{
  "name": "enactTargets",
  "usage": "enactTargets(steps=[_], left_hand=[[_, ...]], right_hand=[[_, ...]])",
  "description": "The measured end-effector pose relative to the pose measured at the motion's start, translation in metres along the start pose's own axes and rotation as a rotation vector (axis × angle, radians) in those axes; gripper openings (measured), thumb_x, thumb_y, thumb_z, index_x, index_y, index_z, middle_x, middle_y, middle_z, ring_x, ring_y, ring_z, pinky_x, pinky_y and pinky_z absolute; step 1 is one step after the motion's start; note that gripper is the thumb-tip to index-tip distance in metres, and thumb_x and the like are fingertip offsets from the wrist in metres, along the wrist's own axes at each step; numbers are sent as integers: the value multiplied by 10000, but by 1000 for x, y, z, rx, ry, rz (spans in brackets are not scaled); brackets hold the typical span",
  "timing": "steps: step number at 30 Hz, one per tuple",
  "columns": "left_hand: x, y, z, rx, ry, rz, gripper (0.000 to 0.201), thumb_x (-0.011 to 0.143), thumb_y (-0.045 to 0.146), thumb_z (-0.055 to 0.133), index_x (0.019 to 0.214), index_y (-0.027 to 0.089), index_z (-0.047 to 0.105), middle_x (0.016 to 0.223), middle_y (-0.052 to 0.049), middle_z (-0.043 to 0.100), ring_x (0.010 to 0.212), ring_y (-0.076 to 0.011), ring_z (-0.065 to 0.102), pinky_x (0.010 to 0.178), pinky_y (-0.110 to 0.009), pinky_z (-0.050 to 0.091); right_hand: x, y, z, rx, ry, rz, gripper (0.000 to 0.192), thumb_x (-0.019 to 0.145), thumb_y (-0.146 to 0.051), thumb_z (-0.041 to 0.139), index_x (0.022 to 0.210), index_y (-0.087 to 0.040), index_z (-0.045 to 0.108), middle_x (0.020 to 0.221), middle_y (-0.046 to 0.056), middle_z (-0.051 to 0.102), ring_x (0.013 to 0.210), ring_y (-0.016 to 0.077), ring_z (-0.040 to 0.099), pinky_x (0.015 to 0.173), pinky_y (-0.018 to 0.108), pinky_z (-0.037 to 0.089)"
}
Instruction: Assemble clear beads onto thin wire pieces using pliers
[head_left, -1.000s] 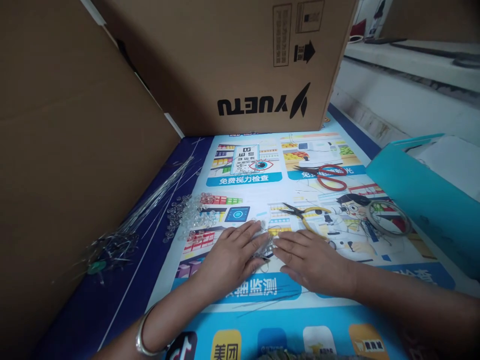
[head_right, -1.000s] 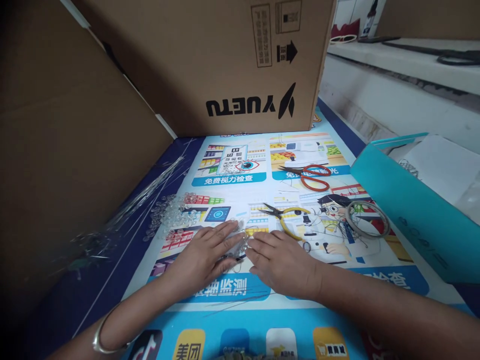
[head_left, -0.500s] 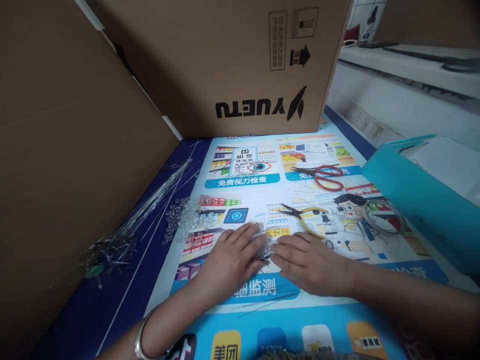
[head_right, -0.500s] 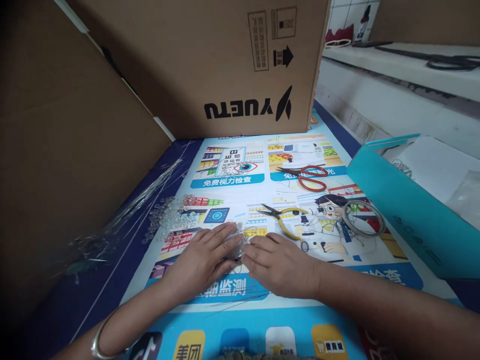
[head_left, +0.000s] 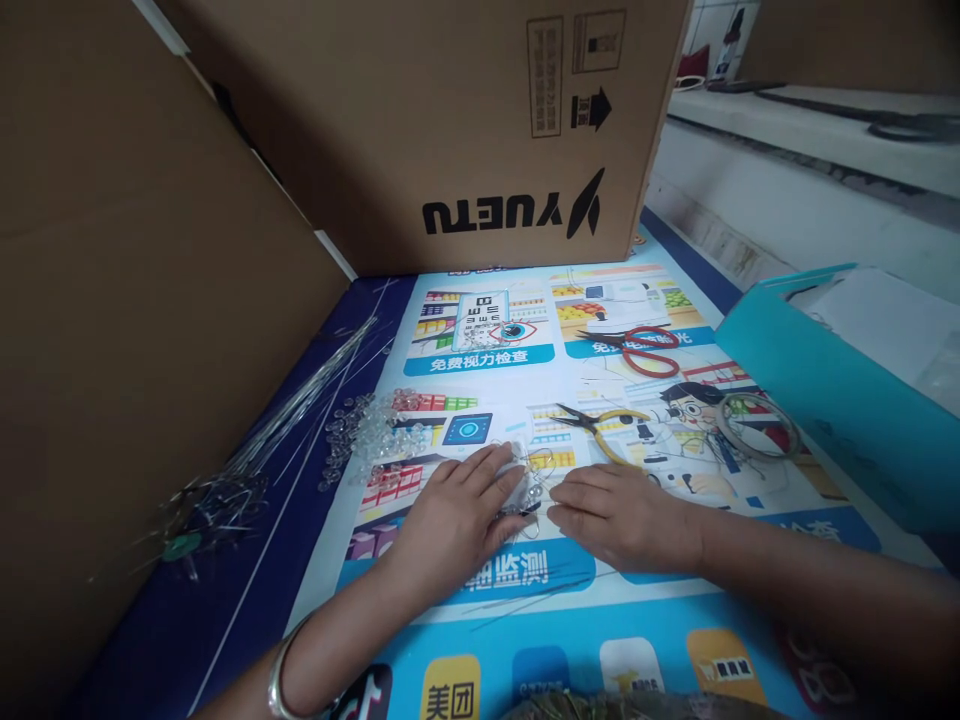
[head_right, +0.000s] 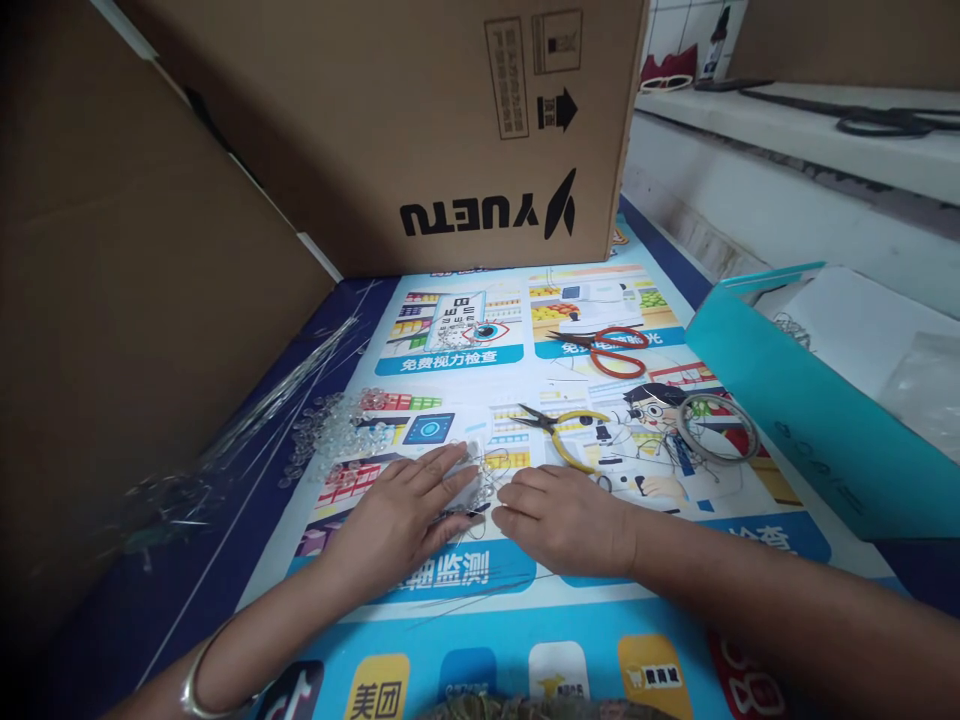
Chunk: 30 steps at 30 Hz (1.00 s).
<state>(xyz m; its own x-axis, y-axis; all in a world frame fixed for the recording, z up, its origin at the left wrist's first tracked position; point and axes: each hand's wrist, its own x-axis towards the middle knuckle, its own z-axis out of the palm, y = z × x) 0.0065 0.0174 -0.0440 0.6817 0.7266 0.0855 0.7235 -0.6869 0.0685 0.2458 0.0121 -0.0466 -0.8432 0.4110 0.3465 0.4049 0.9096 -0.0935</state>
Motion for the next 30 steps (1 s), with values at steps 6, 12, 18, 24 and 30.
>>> enactTargets(steps=[6,12,18,24,30], left_hand=[[3,4,2,9,-1,-54,443,851,424,426,1240,215,454,1382,-92,370,1220,-292,369,883,-458,371],[4,7,2,-2,8,-78,434,845,406,440,1233,211,455,1382,-92,369,1226,-295,362,889,-471,371],[2,7,0,-27,13,-82,454,851,420,427,1241,187,440,1364,-100,396,1248,-289,336,916,-469,365],[2,6,2,-41,41,-66,407,845,404,445,1194,197,482,1344,-109,418,1235,-298,355,902,-476,371],[2,4,1,-65,64,-35,383,838,393,461,1166,199,502,1340,-114,419,1232,-298,355,896,-459,374]], right_hand=[[4,-4,1,74,54,-11,221,835,-181,467,1023,-134,573,998,89,619,941,173,532,783,312,443],[0,-2,3,159,98,-12,174,806,-208,510,950,-171,601,937,52,645,845,164,554,746,329,445],[5,20,5,116,224,249,200,823,-192,499,987,-165,612,937,65,634,864,164,544,777,323,435],[28,42,9,-19,-22,366,216,842,-273,494,979,-174,630,904,83,596,875,191,506,769,333,419],[40,52,11,1,-140,271,219,862,-286,479,995,-180,617,904,77,583,885,172,498,776,312,382]])
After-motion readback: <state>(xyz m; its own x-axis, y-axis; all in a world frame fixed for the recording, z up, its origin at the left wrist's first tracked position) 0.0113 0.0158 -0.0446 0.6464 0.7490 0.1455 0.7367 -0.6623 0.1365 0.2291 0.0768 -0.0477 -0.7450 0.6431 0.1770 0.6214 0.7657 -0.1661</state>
